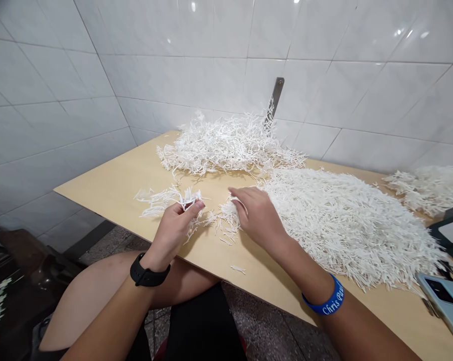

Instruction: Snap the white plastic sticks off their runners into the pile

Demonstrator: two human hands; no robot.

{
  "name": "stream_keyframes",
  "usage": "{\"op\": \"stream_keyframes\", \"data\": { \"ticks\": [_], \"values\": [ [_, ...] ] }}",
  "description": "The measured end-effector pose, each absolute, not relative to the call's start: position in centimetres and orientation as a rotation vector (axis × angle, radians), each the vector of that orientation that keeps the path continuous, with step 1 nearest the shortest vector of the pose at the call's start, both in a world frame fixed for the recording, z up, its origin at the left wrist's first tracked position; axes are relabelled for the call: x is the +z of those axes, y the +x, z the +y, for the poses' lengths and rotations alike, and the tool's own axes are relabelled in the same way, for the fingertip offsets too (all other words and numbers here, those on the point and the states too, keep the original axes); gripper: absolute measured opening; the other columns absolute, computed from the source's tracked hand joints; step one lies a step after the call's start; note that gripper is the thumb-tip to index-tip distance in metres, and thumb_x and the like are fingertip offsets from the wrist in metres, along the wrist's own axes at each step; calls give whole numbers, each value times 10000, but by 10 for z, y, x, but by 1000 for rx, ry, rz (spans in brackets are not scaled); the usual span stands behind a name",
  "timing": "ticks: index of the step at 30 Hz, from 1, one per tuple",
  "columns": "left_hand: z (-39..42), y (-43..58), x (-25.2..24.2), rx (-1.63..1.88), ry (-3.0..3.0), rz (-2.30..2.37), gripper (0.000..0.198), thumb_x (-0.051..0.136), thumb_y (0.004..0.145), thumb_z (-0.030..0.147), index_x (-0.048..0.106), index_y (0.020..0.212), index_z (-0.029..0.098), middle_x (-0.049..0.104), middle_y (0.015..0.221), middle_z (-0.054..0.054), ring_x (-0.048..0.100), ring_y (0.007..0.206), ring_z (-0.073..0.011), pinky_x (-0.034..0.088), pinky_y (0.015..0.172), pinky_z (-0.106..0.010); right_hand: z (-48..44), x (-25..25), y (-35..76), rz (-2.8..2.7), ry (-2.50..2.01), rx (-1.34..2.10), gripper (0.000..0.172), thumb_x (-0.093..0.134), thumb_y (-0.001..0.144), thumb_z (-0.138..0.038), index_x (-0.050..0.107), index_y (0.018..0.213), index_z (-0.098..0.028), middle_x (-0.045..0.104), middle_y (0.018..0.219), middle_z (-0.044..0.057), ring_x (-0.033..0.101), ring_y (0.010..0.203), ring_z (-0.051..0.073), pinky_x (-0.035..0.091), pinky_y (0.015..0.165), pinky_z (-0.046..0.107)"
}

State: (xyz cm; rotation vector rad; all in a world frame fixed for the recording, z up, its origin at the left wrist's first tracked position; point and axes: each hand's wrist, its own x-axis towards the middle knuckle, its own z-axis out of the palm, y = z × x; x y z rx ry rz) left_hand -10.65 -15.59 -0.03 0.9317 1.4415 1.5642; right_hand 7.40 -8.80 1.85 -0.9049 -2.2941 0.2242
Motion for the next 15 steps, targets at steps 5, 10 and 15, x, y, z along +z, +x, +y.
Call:
{"op": "stream_keyframes", "data": {
  "ticks": [5, 10, 15],
  "values": [
    [-160, -102, 2, 1479, 1024, 1373, 379, 725, 672, 500, 644, 678, 130, 526, 570, 26, 444, 553, -99, 345, 553, -223, -109, 34, 53, -2096, -854, 934, 153, 588, 848, -300, 692, 878, -192, 712, 835, 52, 644, 732, 172, 505, 658, 295],
    [-162, -103, -1, 1455, 1034, 1345, 402, 703, 695, 515, 607, 629, 131, 516, 576, 26, 428, 533, -87, 342, 546, -218, -108, 32, 45, -2069, -906, 1059, 146, 593, 828, -303, 638, 775, -176, 626, 658, 11, 542, 573, 129, 420, 551, 263],
    [-160, -116, -4, 1473, 1068, 1295, 399, 660, 746, 510, 640, 672, 119, 573, 642, -18, 490, 597, -114, 372, 586, -227, -114, 39, 47, -2222, -835, 973, 135, 493, 881, -262, 555, 787, -187, 570, 662, 1, 485, 579, 122, 386, 545, 261]
  ]
}}
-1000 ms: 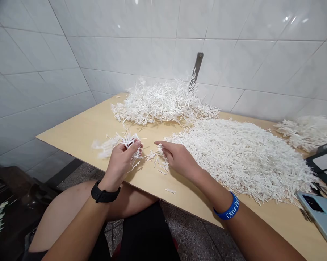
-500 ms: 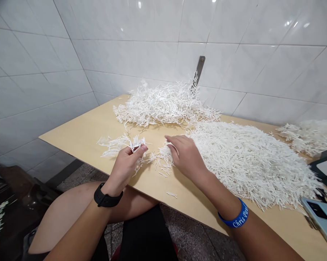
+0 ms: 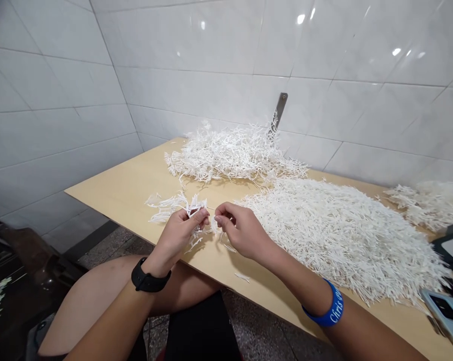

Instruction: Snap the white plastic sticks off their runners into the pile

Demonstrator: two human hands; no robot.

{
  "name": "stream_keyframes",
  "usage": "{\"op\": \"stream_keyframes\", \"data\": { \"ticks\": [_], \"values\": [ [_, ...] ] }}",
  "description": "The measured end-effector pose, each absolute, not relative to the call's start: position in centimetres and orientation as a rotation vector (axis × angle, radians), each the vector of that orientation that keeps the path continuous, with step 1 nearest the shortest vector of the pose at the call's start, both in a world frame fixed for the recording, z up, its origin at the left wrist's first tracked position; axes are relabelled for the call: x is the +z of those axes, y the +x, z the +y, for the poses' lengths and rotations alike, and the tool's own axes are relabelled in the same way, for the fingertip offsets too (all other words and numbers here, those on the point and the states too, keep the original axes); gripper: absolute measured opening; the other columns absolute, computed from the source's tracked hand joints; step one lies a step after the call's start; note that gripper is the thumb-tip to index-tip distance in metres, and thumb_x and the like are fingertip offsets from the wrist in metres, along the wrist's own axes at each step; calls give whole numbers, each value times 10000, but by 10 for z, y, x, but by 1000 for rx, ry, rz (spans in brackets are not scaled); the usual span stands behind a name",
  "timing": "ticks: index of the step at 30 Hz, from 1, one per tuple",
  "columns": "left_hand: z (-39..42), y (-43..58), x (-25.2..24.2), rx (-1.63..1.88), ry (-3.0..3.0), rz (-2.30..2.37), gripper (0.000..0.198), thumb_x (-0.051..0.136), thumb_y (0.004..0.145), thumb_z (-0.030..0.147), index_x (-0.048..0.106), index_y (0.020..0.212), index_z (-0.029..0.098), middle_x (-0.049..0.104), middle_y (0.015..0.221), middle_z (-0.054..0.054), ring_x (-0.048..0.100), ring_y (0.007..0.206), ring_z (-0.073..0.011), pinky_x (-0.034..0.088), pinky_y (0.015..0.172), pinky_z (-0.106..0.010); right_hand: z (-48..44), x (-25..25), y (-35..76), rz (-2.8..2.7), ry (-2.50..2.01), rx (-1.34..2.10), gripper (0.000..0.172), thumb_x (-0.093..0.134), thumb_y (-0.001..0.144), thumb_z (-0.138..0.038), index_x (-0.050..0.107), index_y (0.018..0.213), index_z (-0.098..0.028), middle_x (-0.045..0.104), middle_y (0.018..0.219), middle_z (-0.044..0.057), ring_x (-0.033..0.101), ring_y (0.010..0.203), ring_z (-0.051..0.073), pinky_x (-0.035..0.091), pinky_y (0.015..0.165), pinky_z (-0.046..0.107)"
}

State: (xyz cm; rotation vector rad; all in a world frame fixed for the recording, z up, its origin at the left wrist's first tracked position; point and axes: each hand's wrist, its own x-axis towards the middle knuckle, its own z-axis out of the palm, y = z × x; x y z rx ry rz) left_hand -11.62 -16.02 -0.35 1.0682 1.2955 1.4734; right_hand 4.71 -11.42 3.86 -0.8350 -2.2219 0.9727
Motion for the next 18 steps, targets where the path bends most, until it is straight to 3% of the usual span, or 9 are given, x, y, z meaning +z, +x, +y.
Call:
{"op": "stream_keyframes", "data": {
  "ticks": [7, 14, 18],
  "values": [
    [-161, -127, -4, 1544, 942, 1164, 304, 713, 719, 422, 684, 739, 120, 638, 731, -43, 535, 677, -129, 414, 681, -247, -73, 90, 39, -2039, -755, 488, 100, 538, 850, -265, 538, 778, -196, 553, 674, 15, 496, 589, 127, 399, 550, 283],
    [-165, -129, 4, 1655, 958, 1118, 321, 620, 803, 444, 695, 875, 141, 573, 729, -11, 445, 598, -90, 378, 609, -228, -77, 86, 20, -2129, -772, 685, 104, 526, 856, -259, 549, 794, -180, 550, 656, 5, 490, 568, 112, 390, 525, 263],
    [-172, -125, 11, 1602, 1052, 1179, 358, 635, 781, 491, 663, 766, 134, 510, 627, 11, 433, 582, -100, 356, 579, -228, -106, 66, 17, -2180, -738, 686, 93, 515, 863, -244, 529, 788, -191, 558, 683, 4, 501, 587, 115, 400, 541, 253]
  ]
}}
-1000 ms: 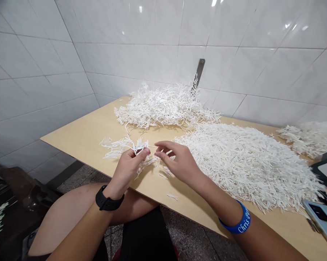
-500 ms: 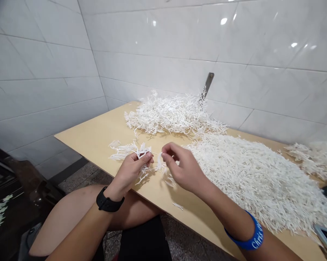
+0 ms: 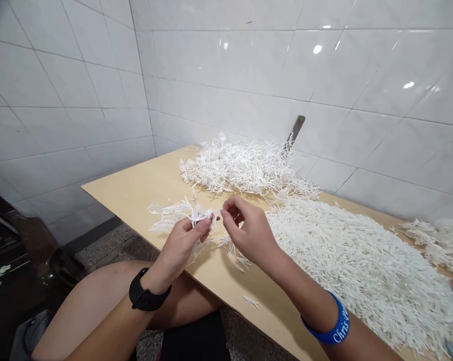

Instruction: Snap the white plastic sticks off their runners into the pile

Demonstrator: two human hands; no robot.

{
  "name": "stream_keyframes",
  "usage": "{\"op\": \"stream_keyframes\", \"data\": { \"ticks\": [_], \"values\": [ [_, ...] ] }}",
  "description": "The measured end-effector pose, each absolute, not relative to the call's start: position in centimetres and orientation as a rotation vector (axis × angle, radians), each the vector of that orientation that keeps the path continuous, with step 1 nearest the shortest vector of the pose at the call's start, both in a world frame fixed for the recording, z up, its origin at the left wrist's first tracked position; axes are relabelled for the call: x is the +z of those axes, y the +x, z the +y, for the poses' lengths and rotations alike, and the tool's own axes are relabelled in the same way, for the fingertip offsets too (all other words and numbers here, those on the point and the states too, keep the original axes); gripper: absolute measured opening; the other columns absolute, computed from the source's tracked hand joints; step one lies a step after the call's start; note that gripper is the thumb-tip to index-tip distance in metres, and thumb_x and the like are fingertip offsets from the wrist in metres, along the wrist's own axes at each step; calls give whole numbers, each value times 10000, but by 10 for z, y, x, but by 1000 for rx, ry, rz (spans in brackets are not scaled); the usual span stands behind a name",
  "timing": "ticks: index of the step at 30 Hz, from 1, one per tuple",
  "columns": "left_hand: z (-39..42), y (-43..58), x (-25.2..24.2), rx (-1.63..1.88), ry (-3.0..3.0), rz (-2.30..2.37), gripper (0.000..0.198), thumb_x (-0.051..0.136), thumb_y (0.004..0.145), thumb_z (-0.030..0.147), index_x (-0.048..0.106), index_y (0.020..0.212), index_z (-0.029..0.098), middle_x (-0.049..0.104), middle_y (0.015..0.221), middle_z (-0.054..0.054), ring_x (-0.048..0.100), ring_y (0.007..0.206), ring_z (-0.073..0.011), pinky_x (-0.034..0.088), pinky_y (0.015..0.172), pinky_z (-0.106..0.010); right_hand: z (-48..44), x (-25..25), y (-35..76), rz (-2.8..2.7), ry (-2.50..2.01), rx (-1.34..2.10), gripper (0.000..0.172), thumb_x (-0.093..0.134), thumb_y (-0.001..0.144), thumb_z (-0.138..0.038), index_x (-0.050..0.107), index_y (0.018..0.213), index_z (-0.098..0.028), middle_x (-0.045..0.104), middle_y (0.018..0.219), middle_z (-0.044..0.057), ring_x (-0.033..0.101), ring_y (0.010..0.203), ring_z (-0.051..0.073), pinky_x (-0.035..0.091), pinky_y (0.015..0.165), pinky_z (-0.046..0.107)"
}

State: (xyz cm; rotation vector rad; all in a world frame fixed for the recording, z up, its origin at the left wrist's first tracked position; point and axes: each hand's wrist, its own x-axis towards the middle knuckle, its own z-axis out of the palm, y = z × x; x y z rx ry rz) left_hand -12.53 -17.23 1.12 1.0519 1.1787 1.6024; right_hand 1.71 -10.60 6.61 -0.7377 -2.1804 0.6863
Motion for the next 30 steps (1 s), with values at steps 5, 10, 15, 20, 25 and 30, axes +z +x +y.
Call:
{"op": "stream_keyframes", "data": {
  "ticks": [5, 10, 15, 20, 25, 30],
  "values": [
    [-180, -122, 18, 1551, 1178, 1212, 306, 662, 766, 450, 647, 790, 145, 590, 727, -7, 500, 675, -137, 390, 648, -241, -110, 62, 20, -2371, -729, 679, 136, 530, 872, -299, 541, 783, -197, 576, 681, 0, 503, 586, 121, 380, 540, 250],
    [-182, -125, 23, 1497, 1312, 1133, 285, 660, 776, 429, 616, 736, 150, 557, 695, 2, 484, 658, -131, 386, 635, -238, -109, 68, 24, -2562, -605, 752, 352, 440, 933, -349, 549, 643, -182, 479, 564, -18, 427, 541, 111, 312, 534, 260],
    [-190, -127, 27, 1370, 1315, 945, 256, 657, 783, 407, 594, 756, 161, 524, 689, 1, 461, 648, -126, 371, 635, -241, -87, 76, 34, -2174, -724, 1019, 455, 466, 909, -429, 439, 524, -189, 380, 505, -32, 337, 465, 92, 265, 457, 249],
    [-190, -127, 23, 1339, 1278, 1116, 349, 669, 755, 454, 523, 635, 161, 408, 605, 32, 370, 572, -94, 290, 554, -222, -81, 107, 48, -1950, -750, 564, 328, 442, 934, -412, 592, 736, -198, 550, 644, 25, 429, 526, 118, 342, 500, 269],
    [-172, -128, 11, 1409, 1045, 1436, 431, 729, 648, 515, 510, 553, 157, 347, 493, 59, 302, 467, -73, 218, 469, -224, -72, 131, 32, -1828, -660, -113, 383, 377, 967, -405, 620, 737, -219, 528, 599, 28, 504, 577, 151, 362, 569, 305],
    [-156, -126, -1, 1449, 1034, 1591, 409, 677, 687, 528, 630, 592, 133, 430, 443, 38, 392, 427, -93, 276, 448, -225, 2, 125, 10, -2178, -1364, 37, 422, 489, 918, -383, 587, 573, -161, 557, 549, 80, 529, 560, 187, 375, 568, 323]
  ]
}}
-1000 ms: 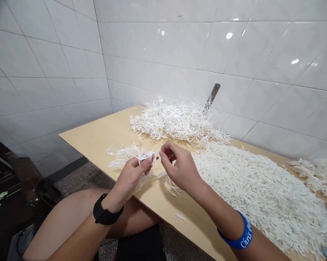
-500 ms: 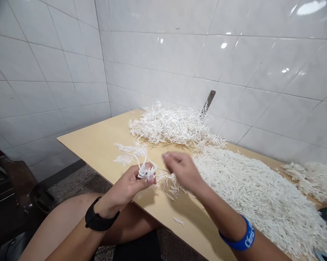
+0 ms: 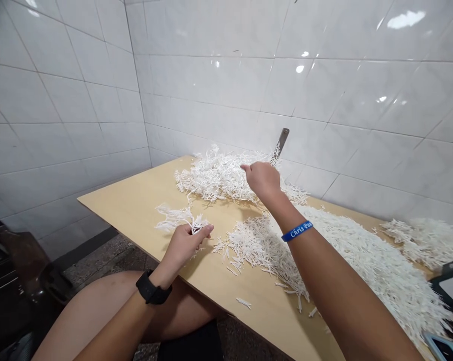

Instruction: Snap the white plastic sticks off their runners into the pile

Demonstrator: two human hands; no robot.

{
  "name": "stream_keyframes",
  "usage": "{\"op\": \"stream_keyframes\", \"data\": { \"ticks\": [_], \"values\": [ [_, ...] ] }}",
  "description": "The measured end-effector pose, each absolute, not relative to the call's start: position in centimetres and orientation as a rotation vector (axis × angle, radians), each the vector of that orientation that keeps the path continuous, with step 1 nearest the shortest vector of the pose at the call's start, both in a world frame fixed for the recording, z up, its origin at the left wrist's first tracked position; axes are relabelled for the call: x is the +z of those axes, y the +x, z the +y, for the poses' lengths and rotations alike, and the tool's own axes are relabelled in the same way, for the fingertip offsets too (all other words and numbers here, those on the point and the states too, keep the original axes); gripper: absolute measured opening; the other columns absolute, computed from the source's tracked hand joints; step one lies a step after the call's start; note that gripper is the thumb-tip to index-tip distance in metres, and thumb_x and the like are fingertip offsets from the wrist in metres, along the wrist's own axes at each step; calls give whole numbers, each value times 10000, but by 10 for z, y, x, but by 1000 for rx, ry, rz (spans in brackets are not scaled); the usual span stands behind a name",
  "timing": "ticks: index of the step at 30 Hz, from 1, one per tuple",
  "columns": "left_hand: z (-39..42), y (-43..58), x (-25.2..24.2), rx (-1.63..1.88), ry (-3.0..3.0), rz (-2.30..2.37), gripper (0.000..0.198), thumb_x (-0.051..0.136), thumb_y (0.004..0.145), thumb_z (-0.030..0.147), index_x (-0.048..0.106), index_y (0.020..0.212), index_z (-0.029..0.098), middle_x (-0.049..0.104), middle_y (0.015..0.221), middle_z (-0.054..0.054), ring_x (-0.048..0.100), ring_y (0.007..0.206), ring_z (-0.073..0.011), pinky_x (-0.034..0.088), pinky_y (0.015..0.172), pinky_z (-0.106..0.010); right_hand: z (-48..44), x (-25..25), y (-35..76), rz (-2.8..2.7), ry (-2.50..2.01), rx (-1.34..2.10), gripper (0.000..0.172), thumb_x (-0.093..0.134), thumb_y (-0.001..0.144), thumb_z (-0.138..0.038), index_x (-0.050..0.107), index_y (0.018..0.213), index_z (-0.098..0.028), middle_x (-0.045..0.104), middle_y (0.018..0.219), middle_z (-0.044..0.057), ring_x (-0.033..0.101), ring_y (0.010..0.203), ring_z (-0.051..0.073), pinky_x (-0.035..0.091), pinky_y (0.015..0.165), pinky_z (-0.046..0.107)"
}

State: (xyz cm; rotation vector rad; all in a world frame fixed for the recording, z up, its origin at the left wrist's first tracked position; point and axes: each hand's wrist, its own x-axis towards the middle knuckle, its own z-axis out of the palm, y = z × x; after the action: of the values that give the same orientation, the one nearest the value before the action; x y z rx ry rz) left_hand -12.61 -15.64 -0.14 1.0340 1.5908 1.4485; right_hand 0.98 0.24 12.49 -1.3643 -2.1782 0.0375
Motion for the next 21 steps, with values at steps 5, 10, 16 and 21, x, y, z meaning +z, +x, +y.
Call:
{"op": "stream_keyframes", "data": {
  "ticks": [5, 10, 16, 21],
  "values": [
    [-156, -133, -2, 1428, 1010, 1496, 252, 678, 710, 368, 679, 717, 116, 632, 642, -36, 513, 537, -109, 382, 522, -221, -26, 88, 26, -2348, -1178, 339, 358, 467, 821, -54, 652, 1096, -189, 696, 1004, 98, 630, 821, 212, 459, 676, 331],
    [-165, -145, 4, 1626, 932, 1319, 268, 631, 769, 350, 683, 908, 126, 659, 1096, -114, 564, 660, -108, 475, 635, -256, -137, 14, 57, -2122, -647, 1569, 256, 417, 911, -211, 666, 961, -183, 708, 876, 80, 667, 733, 177, 536, 649, 332],
    [-167, -142, 4, 1633, 967, 1116, 368, 577, 837, 449, 621, 1009, 127, 668, 1043, -108, 573, 622, -93, 473, 683, -270, -131, -32, 51, -1908, -543, 1630, 233, 478, 911, -270, 650, 1027, -163, 699, 967, 109, 665, 875, 190, 536, 818, 379],
    [-170, -134, 9, 1575, 994, 1160, 482, 415, 900, 546, 657, 868, 130, 669, 1020, -103, 503, 556, -67, 451, 660, -253, -89, -27, 45, -2218, -551, 755, 262, 424, 866, -118, 644, 995, -180, 685, 960, 96, 640, 902, 204, 520, 820, 389]
  ]
}}
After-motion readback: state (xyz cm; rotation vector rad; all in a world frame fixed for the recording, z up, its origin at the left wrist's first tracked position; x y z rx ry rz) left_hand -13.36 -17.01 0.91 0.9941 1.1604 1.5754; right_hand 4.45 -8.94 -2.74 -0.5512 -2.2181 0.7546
